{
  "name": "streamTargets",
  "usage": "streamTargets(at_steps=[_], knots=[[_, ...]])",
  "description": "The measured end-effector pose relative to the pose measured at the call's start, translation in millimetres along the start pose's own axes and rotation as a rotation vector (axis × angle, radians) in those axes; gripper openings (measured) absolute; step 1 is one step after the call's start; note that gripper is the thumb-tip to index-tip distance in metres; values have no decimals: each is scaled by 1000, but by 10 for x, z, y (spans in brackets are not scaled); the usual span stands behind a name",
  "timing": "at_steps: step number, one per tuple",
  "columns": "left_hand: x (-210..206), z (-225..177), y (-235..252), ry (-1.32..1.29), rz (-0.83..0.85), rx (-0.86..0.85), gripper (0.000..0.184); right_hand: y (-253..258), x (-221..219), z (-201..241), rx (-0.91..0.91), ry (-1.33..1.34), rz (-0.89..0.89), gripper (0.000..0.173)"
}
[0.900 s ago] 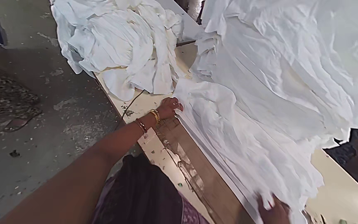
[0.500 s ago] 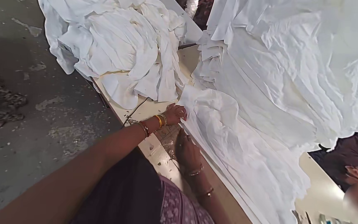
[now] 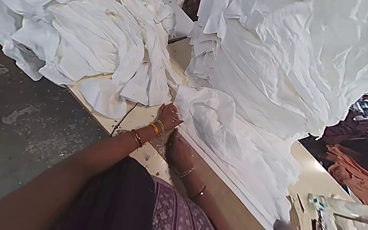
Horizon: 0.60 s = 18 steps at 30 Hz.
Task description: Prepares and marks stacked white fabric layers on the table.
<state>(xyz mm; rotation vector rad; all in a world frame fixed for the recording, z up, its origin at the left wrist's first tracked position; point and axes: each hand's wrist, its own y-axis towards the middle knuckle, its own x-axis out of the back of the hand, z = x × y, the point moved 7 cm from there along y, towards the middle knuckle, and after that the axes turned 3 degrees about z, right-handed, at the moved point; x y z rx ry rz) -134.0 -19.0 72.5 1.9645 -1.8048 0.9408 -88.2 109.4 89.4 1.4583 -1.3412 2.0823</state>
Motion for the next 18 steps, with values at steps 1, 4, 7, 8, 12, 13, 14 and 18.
streamTargets(at_steps=[1, 4, 7, 8, 12, 13, 14, 18], knots=[[-17, -17, 1, 31, -13, 24, 43, 16, -7, 12, -17, -5, 19, 63], [-42, -73, -18, 104, -24, 56, 43, 3, 104, -117, 32, 127, -33, 57], [-44, -113, -25, 128, -16, 51, 42, -144, 275, -540, 327, 665, -215, 48], [-55, -122, -17, 134, -9, 47, 42, -180, 264, -744, 376, 834, -247, 50], [-99, -102, 19, 179, 8, 23, 40, -172, 66, -1282, 345, 1453, -339, 54], [-102, -100, 26, 181, -5, 19, 39, -179, 51, -1325, 321, 1441, -444, 40], [-102, -104, 27, 184, -25, 11, 37, -186, 53, -1321, 325, 1395, -570, 24], [-124, -105, 35, 204, -56, -12, 32, -44, 23, -1170, 465, 1117, -860, 13]])
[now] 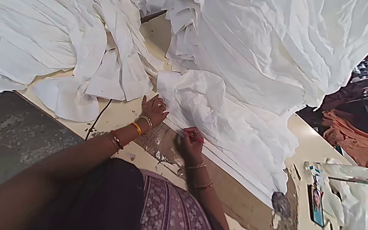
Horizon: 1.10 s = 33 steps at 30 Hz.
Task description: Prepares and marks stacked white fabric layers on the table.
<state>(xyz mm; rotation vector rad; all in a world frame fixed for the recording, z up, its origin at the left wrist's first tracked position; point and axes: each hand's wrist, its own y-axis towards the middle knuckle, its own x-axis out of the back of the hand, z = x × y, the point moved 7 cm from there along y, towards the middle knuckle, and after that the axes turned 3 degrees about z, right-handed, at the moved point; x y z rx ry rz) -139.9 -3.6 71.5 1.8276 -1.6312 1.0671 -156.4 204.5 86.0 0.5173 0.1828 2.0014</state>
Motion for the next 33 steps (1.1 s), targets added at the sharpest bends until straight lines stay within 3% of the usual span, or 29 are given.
streamTargets(at_steps=[11, 19, 24, 33], knots=[[-25, 11, 8, 31, -6, -24, 34, 58, -166, -71, 19, -313, 59, 15], [-11, 0, -3, 21, -16, -38, 33, 55, -171, -64, 17, -300, 64, 14], [-9, -3, 2, 16, -12, -34, 32, 134, -39, -56, 61, -191, -102, 16], [-8, -1, -3, 16, 8, -29, 34, 215, -125, -99, -9, -337, 7, 16]])
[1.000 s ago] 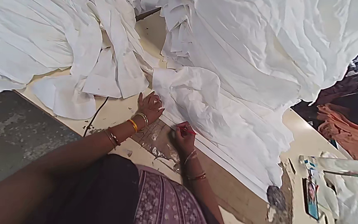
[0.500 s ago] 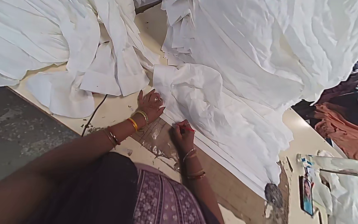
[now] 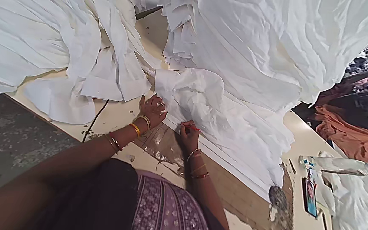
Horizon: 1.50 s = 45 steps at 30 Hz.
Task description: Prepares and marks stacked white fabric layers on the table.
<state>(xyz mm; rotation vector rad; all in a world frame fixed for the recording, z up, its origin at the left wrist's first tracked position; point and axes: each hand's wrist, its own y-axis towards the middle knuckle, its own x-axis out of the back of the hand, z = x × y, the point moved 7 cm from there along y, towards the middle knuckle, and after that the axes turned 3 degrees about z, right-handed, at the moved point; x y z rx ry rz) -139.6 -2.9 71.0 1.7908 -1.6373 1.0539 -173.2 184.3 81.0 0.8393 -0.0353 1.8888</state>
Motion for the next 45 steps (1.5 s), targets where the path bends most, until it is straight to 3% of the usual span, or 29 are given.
streamTargets(at_steps=[4, 6, 8, 10, 11, 16, 19, 24, 30, 33, 35, 38, 45], knots=[[8, -4, 0, 13, 9, 7, 34, 14, -15, -8, 5, -28, 2, 19], [3, -6, -4, 12, 14, 7, 35, -22, 60, -41, -20, 180, -59, 14], [3, -2, 0, 13, 19, 11, 35, -129, 266, -84, -111, 484, -266, 11], [5, 10, 10, 22, 21, 13, 36, -272, 512, -94, -148, 663, -395, 22], [-1, 12, 7, 25, 21, 16, 36, -359, 627, -115, -129, 682, -376, 22], [-12, 2, 13, 23, 1, 13, 36, -672, 823, -309, -104, 389, -146, 11], [-39, 15, 17, 39, -19, 4, 34, -650, 758, -344, -110, 275, -119, 2], [-64, 45, 33, 76, -33, 10, 36, -634, 714, -362, -138, 170, -77, 5], [-59, 43, 30, 75, -40, 5, 36, -622, 708, -345, -147, 89, -81, 11], [-62, 50, 28, 57, -50, -10, 35, -639, 725, -371, -120, 195, -69, 7], [-54, 49, 27, 59, -49, -10, 35, -612, 780, -392, -117, 303, -170, 5], [-81, 44, 28, 69, -28, 6, 36, -507, 848, -427, -94, 261, -268, 5], [-89, 51, 31, 93, -23, 3, 39, -438, 750, -442, -102, 113, -172, 8]])
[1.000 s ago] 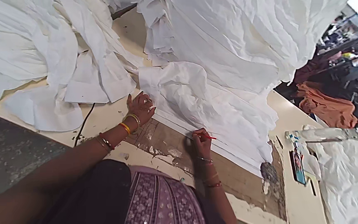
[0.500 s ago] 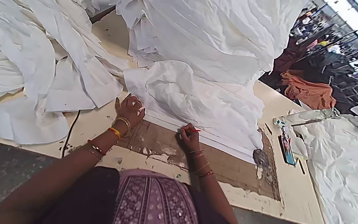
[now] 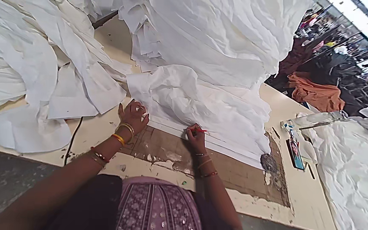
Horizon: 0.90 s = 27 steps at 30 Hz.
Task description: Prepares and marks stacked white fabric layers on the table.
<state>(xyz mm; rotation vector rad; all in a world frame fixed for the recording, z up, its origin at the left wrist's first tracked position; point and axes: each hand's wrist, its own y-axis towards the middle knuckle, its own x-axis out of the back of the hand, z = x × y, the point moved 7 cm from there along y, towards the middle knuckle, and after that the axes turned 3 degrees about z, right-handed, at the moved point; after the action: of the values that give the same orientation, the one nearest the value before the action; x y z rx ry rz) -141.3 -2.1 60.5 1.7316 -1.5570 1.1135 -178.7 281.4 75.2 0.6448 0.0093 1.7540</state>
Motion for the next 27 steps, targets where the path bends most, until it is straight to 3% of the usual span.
streamTargets(at_steps=[5, 8, 11, 13, 18, 27], knots=[[1, 8, 11, 2, -9, -1, 39, 36, -33, 12, 3, -117, 21, 13], [-2, 8, 7, -8, -3, 3, 38, -16, 9, 15, -89, 76, -2, 4], [29, -13, -13, -1, -4, 2, 39, -192, 335, 3, -244, 481, -336, 21], [72, -39, -9, 2, -23, -7, 41, -305, 650, -20, -226, 532, -450, 26], [62, -60, -44, -2, -38, -37, 41, -575, 957, -173, -209, 273, -201, 12], [17, -24, -28, 27, -117, -64, 39, -595, 829, -213, -156, 119, -97, 1]])
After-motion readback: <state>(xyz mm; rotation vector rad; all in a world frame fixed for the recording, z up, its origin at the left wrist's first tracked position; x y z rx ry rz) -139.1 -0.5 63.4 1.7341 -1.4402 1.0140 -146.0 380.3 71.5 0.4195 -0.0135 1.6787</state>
